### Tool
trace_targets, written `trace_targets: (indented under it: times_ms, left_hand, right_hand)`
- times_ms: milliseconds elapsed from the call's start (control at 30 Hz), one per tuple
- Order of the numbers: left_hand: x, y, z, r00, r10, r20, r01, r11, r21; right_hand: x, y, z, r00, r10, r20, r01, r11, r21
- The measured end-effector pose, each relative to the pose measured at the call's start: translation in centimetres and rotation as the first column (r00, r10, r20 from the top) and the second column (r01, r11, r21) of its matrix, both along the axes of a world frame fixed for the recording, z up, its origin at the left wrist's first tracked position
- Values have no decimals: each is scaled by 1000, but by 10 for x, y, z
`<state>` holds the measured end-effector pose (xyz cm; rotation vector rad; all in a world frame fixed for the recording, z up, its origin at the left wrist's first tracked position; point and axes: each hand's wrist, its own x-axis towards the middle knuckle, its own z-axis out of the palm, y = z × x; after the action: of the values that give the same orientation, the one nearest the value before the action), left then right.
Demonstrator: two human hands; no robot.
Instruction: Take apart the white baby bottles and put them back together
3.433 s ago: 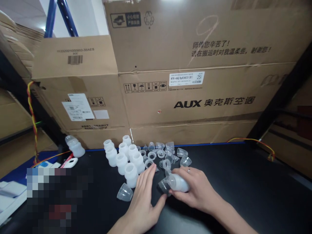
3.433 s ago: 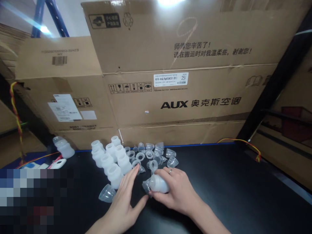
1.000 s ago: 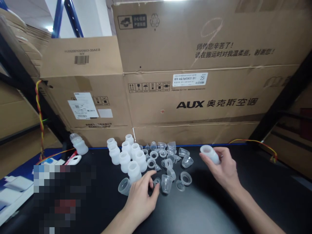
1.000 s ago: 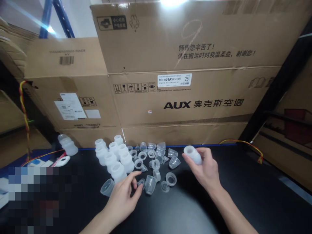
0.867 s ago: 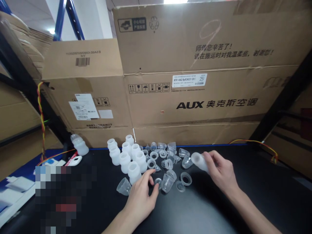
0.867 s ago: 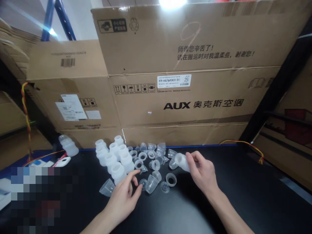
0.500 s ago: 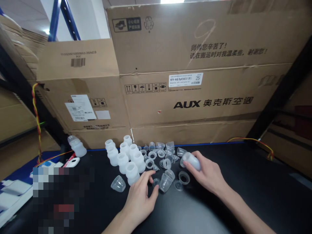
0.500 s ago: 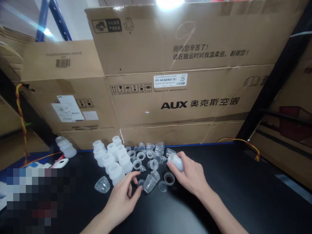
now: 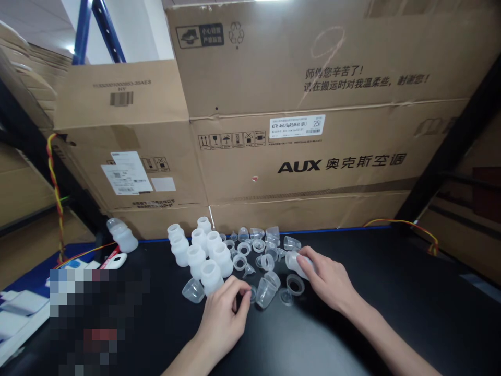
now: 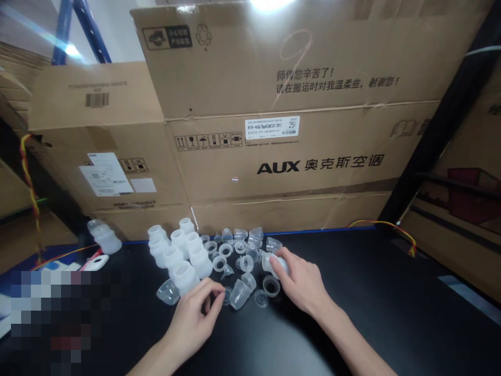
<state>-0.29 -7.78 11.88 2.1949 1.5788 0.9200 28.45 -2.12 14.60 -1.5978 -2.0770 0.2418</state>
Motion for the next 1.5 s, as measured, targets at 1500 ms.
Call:
trace_targets:
  times_ms: [1500]
  left_hand:
    - [1,-3,8,997,-70,22,61,957,285]
  right_hand:
    - [11,19,-20,972,57,-227,5,965,263]
